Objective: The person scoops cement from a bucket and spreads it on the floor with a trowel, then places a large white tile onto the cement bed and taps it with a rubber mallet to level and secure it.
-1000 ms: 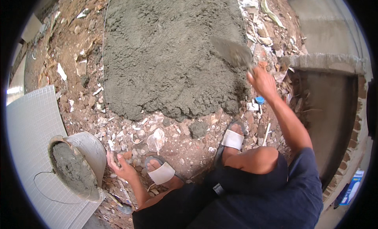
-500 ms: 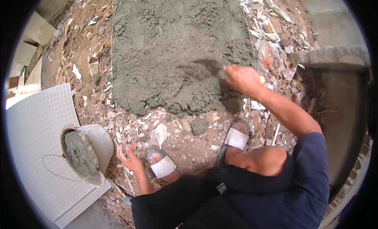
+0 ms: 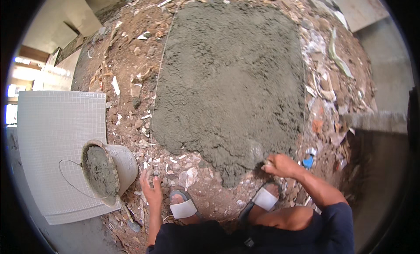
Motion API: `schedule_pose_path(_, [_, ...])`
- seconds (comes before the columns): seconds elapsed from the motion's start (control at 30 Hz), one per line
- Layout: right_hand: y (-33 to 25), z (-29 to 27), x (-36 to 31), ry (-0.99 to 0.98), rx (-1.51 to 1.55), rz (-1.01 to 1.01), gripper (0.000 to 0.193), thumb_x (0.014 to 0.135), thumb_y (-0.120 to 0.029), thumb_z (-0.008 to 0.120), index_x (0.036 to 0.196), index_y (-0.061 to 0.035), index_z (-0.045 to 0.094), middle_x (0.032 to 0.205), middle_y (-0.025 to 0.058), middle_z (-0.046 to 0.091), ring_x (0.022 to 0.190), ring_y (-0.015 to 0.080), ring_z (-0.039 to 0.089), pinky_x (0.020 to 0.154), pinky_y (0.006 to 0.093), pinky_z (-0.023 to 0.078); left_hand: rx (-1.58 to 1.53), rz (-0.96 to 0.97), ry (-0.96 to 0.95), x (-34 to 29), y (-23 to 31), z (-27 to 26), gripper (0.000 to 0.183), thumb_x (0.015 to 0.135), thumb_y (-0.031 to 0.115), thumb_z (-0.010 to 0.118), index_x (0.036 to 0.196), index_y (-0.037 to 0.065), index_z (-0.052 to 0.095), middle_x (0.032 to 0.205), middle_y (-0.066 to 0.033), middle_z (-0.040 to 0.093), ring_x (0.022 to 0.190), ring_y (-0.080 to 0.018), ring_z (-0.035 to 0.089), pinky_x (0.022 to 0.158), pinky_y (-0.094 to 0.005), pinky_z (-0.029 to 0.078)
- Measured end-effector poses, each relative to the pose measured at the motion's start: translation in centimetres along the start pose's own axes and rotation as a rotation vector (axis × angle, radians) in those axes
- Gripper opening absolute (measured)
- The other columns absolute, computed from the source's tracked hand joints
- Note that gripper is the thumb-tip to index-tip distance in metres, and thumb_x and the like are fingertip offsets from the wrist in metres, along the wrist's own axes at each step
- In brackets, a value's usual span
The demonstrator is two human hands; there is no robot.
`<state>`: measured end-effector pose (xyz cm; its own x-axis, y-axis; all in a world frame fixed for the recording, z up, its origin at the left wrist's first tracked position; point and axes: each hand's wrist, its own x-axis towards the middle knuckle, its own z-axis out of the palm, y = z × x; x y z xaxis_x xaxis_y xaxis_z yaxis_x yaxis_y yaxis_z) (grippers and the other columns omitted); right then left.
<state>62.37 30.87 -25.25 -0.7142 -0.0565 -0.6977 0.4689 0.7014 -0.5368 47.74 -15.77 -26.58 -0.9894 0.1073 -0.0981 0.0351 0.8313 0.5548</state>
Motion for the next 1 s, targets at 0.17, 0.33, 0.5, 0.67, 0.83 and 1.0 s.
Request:
schedule_pose_path(0.17, [-3.0,-8.0,1.6,-0.068,0.033,-0.080,0.044,0.085,-0.041,0.066,0.097,0.0012,0.062,0.090,0.0275,0.066,0.091,0.0461,0.063,0.081,0.0498,0.050,0.169,0.021,-0.099,0.7,7.3,-9.1,0.030,0.090,0.012,0.062,0.117,-0.002,0.062,0.132,-0.0218,0.055,0.125,-0.0368,0.051,0.108,-0.0417,0.036])
schedule_pose_path(0.33, [-9.4,-16.8,6.8,0.092,0.059,-0.210,0.036,0.086,-0.035,0.067,0.095,-0.0007,0.062,0.083,0.0218,0.067,0.075,0.0361,0.067,0.073,0.0462,0.052,0.130,-0.066,-0.086,-0.8,12.1,-13.5,0.030,0.092,0.015,0.061,0.117,-0.002,0.062,0.132,-0.0218,0.056,0.125,-0.0361,0.051,0.108,-0.0423,0.037])
schedule_pose_path(0.5, [-18.6,-21.9,18.1,0.023,0.833,-0.237,0.030,0.093,-0.031,0.059,0.099,-0.0019,0.057,0.072,0.0064,0.060,0.055,0.0138,0.059,0.050,0.0310,0.050,-0.091,0.049,-0.009,11.3,9.2,-7.9,0.036,0.094,0.019,0.060,0.121,-0.005,0.059,0.132,-0.0237,0.056,0.126,-0.0371,0.051,0.109,-0.0426,0.036])
schedule_pose_path(0.67, [-24.2,-19.2,27.4,0.273,0.951,-0.055,0.032,0.095,-0.033,0.058,0.104,-0.0030,0.057,0.071,0.0048,0.057,0.052,0.0129,0.056,0.047,0.0299,0.049,-0.101,0.078,0.170,28.4,4.9,1.5,0.046,0.095,0.025,0.059,0.129,-0.006,0.053,0.135,-0.0253,0.052,0.129,-0.0385,0.047,0.111,-0.0449,0.033])
schedule_pose_path(0.83, [-21.5,-21.0,26.6,0.494,0.462,0.083,0.044,0.097,-0.044,0.055,0.107,-0.0013,0.058,0.074,0.0049,0.057,0.055,0.0136,0.058,0.051,0.0314,0.050,0.120,-0.049,0.192,38.2,-0.3,5.6,0.058,0.098,0.036,0.053,0.139,-0.003,0.045,0.143,-0.0248,0.045,0.136,-0.0388,0.038,0.115,-0.0498,0.024])
schedule_pose_path(1.0, [-22.2,-28.9,32.6,0.438,0.124,0.258,0.053,0.098,-0.049,0.050,0.105,0.0025,0.060,0.075,0.0101,0.059,0.061,0.0173,0.062,0.060,0.0395,0.051,0.416,-0.039,0.130,40.6,-2.6,7.9,0.067,0.099,0.048,0.044,0.146,0.000,0.039,0.155,-0.0199,0.032,0.147,-0.0372,0.020,0.119,-0.0540,0.012])
